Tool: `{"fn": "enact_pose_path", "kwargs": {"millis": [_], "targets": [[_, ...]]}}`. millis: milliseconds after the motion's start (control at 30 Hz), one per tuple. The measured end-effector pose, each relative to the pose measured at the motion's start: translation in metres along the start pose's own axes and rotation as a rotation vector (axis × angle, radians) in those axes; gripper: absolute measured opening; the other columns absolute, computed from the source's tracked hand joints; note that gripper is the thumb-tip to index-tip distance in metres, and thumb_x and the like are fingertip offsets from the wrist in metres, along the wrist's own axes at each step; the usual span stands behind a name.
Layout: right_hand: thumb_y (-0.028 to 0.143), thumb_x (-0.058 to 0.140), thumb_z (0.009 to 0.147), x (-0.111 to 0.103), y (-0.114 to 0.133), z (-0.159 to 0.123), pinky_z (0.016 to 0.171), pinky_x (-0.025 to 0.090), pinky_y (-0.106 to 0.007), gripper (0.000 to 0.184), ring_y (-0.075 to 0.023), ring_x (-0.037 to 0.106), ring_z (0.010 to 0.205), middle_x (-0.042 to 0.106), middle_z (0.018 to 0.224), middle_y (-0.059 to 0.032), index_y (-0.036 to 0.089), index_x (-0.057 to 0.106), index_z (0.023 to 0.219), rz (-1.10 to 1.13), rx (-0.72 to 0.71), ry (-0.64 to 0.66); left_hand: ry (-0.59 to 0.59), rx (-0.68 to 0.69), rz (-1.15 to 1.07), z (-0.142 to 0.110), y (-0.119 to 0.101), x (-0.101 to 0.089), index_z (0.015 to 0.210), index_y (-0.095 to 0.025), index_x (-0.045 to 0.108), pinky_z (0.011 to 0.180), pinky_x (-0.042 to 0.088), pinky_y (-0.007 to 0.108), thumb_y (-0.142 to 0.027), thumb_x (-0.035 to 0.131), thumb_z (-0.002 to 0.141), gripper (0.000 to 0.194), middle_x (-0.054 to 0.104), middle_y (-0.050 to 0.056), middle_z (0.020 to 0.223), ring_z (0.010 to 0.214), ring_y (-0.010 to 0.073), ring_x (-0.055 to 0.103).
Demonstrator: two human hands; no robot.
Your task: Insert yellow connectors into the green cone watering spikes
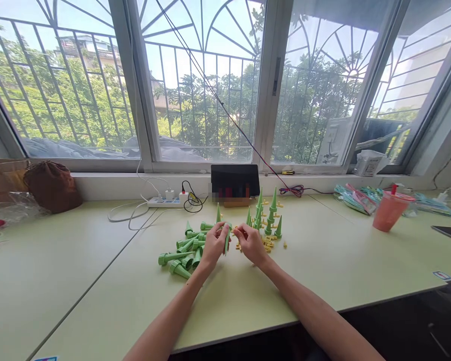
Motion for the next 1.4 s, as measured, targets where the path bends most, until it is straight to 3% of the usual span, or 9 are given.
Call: {"fn": "enact_pose_path", "kwargs": {"millis": [433,700,800,1033,1200,1400], "targets": [[0.038,0.041,0.09,-0.001,-0.003,0.004,0.049,0.024,-0.025,0.04,-0.0104,0.031,0.049,0.035,0.05,0.0041,0.02,0.034,0.055,-0.127,0.047,-0.078,0.069,0.014,0.045,-0.006,-0.009,0.005,0.106,-0.017,0.058,0.037,0.038,0.02,-0.053,0.06,0.077,0.047,0.057,-0.002,0.061,0.04,0.0094,0.05],[0.039,0.042,0.089,-0.001,-0.001,0.005,0.047,0.026,-0.024,0.041,-0.01,0.032,0.048,0.037,0.049,0.0038,0.02,0.035,0.053,-0.098,0.087,-0.059,0.043,0.004,0.019,-0.007,-0.011,0.006,0.106,-0.016,0.061,0.037,0.037,0.018,-0.052,0.062,0.075,0.047,0.059,0.0,0.062,0.049,0.0118,0.055],[0.04,0.044,0.09,-0.001,0.005,0.003,0.048,0.029,-0.023,0.037,-0.0105,0.039,0.049,0.046,0.053,0.0023,0.019,0.045,0.059,-0.09,0.078,-0.052,-0.023,-0.019,0.002,-0.006,-0.011,0.004,0.097,-0.016,0.061,0.036,0.036,0.017,-0.051,0.065,0.073,0.043,0.059,0.0,0.06,0.054,0.0135,0.057],[0.038,0.05,0.09,0.002,0.004,0.0,0.051,0.043,-0.022,0.024,-0.013,0.058,0.055,0.066,0.073,-0.0037,0.017,0.06,0.095,-0.002,0.047,0.018,-0.121,-0.085,-0.046,-0.002,-0.005,0.0,0.09,-0.015,0.06,0.033,0.032,0.018,-0.051,0.067,0.072,0.041,0.056,-0.003,0.052,0.037,0.009,0.046],[0.035,0.052,0.089,0.003,0.0,-0.001,0.055,0.045,-0.024,0.023,-0.0133,0.059,0.059,0.068,0.081,-0.006,0.017,0.062,0.097,-0.036,0.009,0.052,-0.15,-0.078,-0.065,-0.001,-0.003,-0.001,0.086,-0.015,0.06,0.036,0.034,0.019,-0.05,0.068,0.071,0.039,0.055,-0.004,0.049,0.033,0.006,0.04],[0.027,0.058,0.082,0.003,-0.003,-0.001,0.057,0.044,-0.023,0.017,-0.0126,0.055,0.059,0.066,0.077,-0.0034,0.017,0.065,0.095,-0.089,-0.012,0.08,-0.153,-0.058,-0.036,0.0,0.0,-0.001,0.088,-0.016,0.061,0.035,0.033,0.02,-0.05,0.066,0.072,0.038,0.057,-0.004,0.051,0.031,0.0059,0.038]]}}
Point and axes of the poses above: each hand's wrist, its own z-axis towards the middle knuckle, its own x-axis out of the palm, y = z × x, the point moved 1 cm from there along z, towards the middle knuckle
